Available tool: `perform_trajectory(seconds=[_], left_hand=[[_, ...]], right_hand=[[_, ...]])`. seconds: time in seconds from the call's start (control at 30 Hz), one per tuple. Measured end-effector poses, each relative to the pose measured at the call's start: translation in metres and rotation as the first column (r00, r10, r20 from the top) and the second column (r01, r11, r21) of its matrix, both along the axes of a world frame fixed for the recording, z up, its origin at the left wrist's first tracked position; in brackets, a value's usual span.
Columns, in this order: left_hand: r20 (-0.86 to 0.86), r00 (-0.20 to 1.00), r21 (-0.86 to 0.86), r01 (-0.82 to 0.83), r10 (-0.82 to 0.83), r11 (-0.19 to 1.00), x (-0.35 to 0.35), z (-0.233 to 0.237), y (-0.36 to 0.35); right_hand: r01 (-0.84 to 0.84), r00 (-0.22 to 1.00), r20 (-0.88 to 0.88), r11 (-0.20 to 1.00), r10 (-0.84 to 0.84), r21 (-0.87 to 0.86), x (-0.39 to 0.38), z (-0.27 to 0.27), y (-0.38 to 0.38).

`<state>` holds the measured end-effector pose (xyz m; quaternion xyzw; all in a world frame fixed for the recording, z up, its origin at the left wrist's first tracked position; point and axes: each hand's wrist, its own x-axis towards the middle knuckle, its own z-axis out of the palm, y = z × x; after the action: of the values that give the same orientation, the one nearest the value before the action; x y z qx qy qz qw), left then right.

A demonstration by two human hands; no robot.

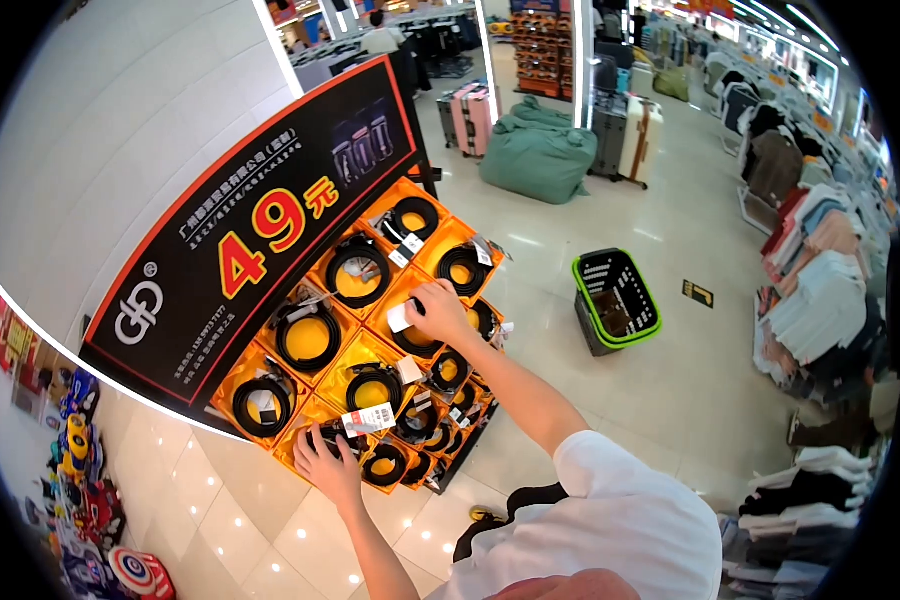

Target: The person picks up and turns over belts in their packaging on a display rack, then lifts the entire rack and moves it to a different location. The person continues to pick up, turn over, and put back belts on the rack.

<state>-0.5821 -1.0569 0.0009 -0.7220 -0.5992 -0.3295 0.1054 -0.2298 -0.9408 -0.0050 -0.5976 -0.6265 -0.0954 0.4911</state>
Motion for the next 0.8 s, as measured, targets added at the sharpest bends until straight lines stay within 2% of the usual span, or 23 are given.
perform_trajectory(seconds=[0.27, 0.33, 0.67, 0.8], left_hand=[[-0.006, 0.999, -0.019, -0.041, 0.041, 0.999, 0.005, 0.005, -0.002], [0.002, 1.000, 0.037, -0.028, 0.028, 0.999, 0.003, 0.000, 0.002], [0.042, 0.999, 0.025, -0.022, 0.021, 0.999, 0.004, 0.009, -0.002], [0.041, 0.999, 0.051, -0.032, 0.030, 0.998, 0.004, 0.003, -0.001]], right_hand=[[0.009, 1.000, 0.012, 1.000, -0.009, 0.007, 0.000, 0.000, 0.002], [0.000, 1.000, 0.015, 1.000, 0.000, -0.015, 0.000, 0.003, 0.001], [-0.015, 0.998, 0.068, 0.999, 0.011, 0.049, 0.001, -0.003, 0.003], [-0.022, 0.997, 0.079, 1.000, 0.023, -0.009, 0.002, -0.004, 0.003]])
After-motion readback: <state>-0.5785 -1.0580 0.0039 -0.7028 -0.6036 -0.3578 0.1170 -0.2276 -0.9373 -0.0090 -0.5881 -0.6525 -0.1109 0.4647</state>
